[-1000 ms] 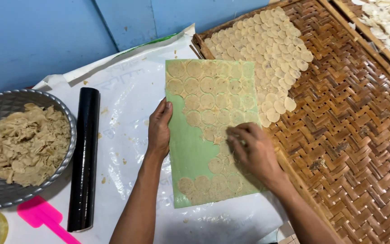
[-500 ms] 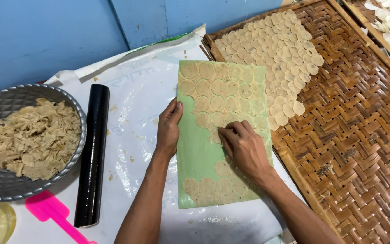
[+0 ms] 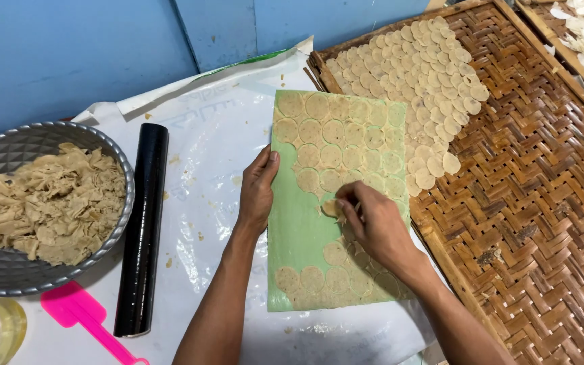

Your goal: Cutting circular pieces from a thin sheet of dough and arranging them on a drying tray.

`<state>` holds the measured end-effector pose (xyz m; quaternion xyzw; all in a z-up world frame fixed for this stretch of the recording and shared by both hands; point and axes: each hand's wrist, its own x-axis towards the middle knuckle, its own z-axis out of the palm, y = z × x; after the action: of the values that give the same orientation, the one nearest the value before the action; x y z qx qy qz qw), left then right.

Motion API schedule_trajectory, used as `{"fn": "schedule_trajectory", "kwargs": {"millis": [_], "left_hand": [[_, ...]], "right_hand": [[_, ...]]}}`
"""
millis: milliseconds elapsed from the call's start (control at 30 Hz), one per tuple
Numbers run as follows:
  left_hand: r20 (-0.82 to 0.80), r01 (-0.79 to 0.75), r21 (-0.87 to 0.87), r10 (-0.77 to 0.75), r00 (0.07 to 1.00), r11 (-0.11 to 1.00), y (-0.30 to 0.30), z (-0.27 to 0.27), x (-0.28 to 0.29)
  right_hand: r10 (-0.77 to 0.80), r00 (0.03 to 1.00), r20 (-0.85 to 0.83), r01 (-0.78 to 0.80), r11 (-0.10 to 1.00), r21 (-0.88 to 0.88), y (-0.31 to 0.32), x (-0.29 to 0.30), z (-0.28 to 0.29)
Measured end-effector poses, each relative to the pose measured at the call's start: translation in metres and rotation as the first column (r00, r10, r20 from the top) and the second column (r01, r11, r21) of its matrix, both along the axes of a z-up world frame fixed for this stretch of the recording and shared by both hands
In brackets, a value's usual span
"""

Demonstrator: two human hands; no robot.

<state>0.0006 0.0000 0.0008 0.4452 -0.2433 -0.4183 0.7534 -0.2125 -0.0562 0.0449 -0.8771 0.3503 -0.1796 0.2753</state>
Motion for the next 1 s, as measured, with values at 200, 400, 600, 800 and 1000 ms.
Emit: {"fn": "schedule_trajectory", "kwargs": {"millis": [200, 400, 600, 800, 1000], "left_hand": [[0.016, 0.001, 0.007, -0.001, 1.0, 1.0, 0.001, 0.004, -0.002], [0.032, 0.006, 0.015, -0.006, 0.999, 1.0, 0.0, -0.004, 0.001], [0.034, 0.0, 0.027, -0.001, 0.999, 1.0, -0.001, -0.005, 0.0], [0.051, 0.01, 0.027, -0.012, 0.999, 1.0, -0.007, -0.014, 0.004], [0.055, -0.018, 0.028, 0.016, 0.998, 0.999, 0.0, -0.001, 0.0]], "right_hand": [[-0.075, 0.976, 0.203, 0.077, 0.997, -0.005, -0.003, -0.004, 0.008], [-0.165, 0.949, 0.269, 0.148, 0.986, 0.081, -0.02, -0.02, -0.016], [-0.305, 0.939, 0.162, 0.302, 0.952, 0.042, -0.042, -0.069, -0.009], [-0.454, 0.855, 0.25, 0.493, 0.862, -0.121, -0.124, -0.121, -0.039], [-0.508, 0.809, 0.296, 0.568, 0.806, -0.168, -0.166, -0.132, -0.047]]}}
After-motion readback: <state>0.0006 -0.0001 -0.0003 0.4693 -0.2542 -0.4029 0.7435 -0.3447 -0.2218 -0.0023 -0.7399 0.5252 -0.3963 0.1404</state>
